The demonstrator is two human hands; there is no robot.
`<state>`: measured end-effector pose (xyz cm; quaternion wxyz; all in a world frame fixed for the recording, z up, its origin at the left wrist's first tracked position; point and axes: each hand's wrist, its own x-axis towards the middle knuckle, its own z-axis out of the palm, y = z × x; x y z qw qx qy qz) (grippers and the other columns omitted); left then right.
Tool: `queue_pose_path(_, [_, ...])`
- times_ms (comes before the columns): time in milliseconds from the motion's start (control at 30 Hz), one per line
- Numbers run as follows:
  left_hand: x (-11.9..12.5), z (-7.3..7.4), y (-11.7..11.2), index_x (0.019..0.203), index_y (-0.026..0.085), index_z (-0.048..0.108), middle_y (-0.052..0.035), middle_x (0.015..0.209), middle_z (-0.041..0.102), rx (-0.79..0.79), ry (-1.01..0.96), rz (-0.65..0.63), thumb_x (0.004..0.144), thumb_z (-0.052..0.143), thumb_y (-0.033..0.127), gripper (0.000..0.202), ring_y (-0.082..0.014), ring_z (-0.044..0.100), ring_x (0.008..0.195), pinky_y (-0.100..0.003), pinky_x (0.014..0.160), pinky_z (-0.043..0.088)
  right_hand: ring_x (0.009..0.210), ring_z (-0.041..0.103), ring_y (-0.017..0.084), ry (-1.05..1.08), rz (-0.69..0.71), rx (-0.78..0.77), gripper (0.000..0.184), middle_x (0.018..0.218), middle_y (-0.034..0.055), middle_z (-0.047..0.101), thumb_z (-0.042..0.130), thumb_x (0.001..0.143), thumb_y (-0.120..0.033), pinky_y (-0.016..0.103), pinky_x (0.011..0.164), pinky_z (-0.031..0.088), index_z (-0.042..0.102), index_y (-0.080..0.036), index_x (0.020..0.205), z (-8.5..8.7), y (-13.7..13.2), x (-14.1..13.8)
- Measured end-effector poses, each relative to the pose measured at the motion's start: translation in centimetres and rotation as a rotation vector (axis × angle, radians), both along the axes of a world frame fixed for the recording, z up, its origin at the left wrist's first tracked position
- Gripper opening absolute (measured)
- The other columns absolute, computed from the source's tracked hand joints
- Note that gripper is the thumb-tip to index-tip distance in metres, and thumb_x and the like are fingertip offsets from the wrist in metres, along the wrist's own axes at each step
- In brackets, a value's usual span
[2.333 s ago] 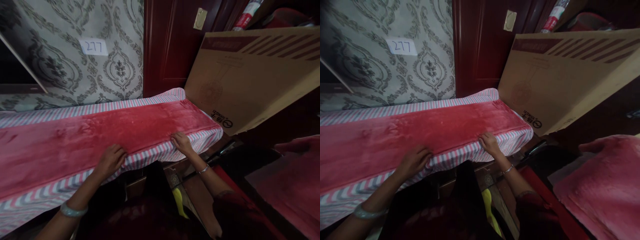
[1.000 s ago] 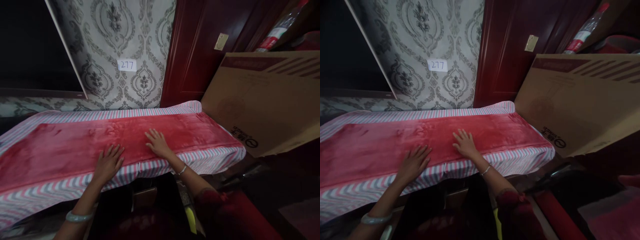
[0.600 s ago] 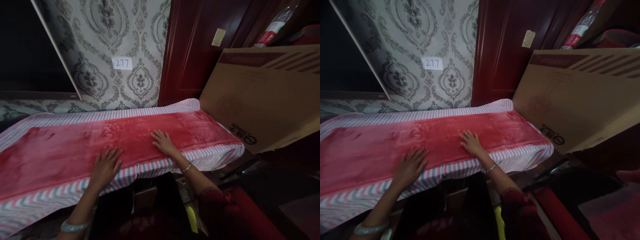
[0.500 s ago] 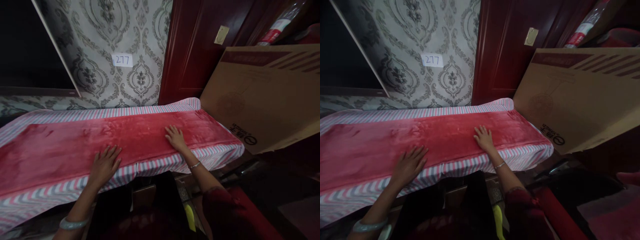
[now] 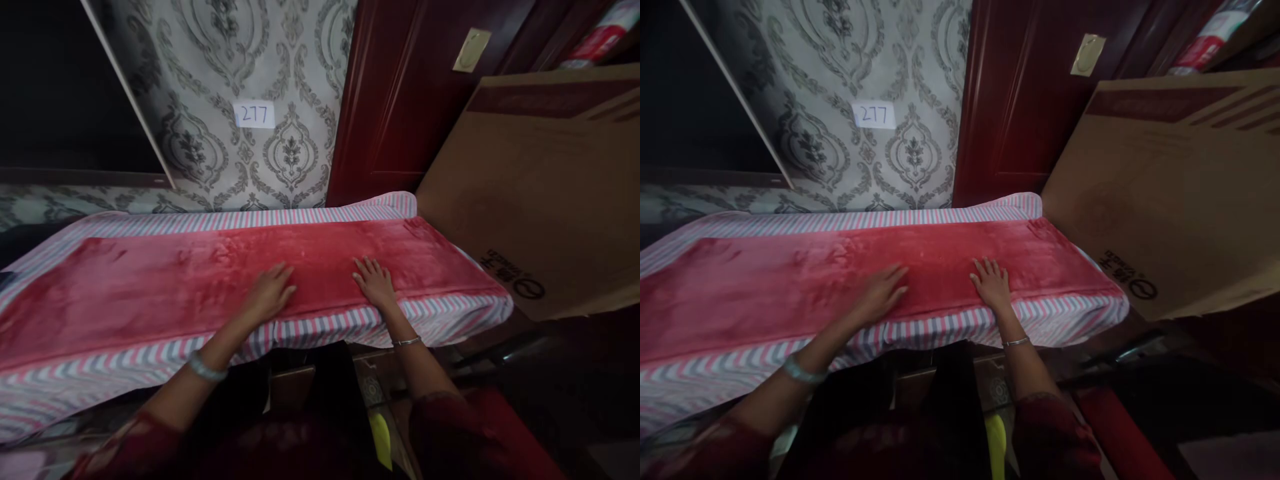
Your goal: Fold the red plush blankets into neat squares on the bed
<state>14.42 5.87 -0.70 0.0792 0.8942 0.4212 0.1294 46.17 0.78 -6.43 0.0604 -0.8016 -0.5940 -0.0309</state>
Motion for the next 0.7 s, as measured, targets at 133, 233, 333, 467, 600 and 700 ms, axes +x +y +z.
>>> queue_pose_path(133, [9.3,0.6,0.9,0.161,0.016,0.030,-0.0171,0.170,0.024,-0.073,0.069,-0.114,0.101,0.044,0.046,0.069,-0.0338,0.020,0.158,-0.058,0.128,0.014,0.155,0.028,0.029,-0.005,0.007,0.023,0.057,0.169,0.0057,0.031,0.029,0.106,-0.047,0.057,0.120,0.028,0.038,-0.030,0.160,-0.3,-0.2,0.1])
queue_pose_path(233, [13.0,-0.8,1.1,0.162,0.018,0.030,-0.0150,0.172,0.020,-0.107,0.107,-0.095,0.102,0.040,0.050,0.069,-0.0347,0.014,0.159,-0.064,0.126,0.010,0.154,0.030,0.029,-0.012,0.013,0.038,0.057,0.168,0.0054,0.033,0.028,0.106,-0.047,0.058,0.120,0.030,0.040,-0.032,0.159,-0.7,-0.2,0.3])
queue_pose_path(333, [13.4,-2.7,1.1,0.160,0.021,0.035,-0.0120,0.172,0.020,-0.121,0.121,-0.096,0.102,0.037,0.053,0.067,-0.0350,0.011,0.159,-0.068,0.125,0.006,0.154,0.030,0.028,-0.015,0.011,0.035,0.057,0.168,0.0053,0.034,0.028,0.106,-0.047,0.058,0.119,0.030,0.040,-0.032,0.159,-1.2,-0.1,0.5])
queue_pose_path(467, [10.1,-3.6,1.2,0.159,0.029,0.038,-0.0089,0.171,0.025,-0.112,0.116,-0.056,0.100,0.040,0.056,0.065,-0.0355,0.012,0.159,-0.070,0.124,0.004,0.153,0.031,0.030,-0.028,0.022,0.053,0.058,0.168,0.0059,0.034,0.028,0.105,-0.047,0.058,0.118,0.032,0.040,-0.032,0.159,-1.7,-0.1,0.8])
queue_pose_path(600, [2.9,-2.8,1.2,0.158,0.029,0.039,-0.0102,0.171,0.022,-0.111,0.172,0.113,0.099,0.044,0.056,0.065,-0.0368,0.013,0.159,-0.072,0.123,0.008,0.152,0.032,0.030,-0.020,0.037,0.070,0.059,0.167,0.0062,0.036,0.028,0.104,-0.048,0.060,0.117,0.032,0.039,-0.033,0.159,-2.1,-0.1,1.0])
queue_pose_path(700, [-4.5,-2.4,0.9,0.160,0.026,0.037,-0.0115,0.171,0.021,-0.113,0.229,0.287,0.102,0.039,0.052,0.063,-0.0388,0.016,0.158,-0.074,0.120,0.013,0.152,0.032,0.030,-0.017,0.028,0.077,0.058,0.167,0.0060,0.036,0.029,0.104,-0.047,0.059,0.118,0.032,0.040,-0.032,0.159,-2.0,-0.1,1.0])
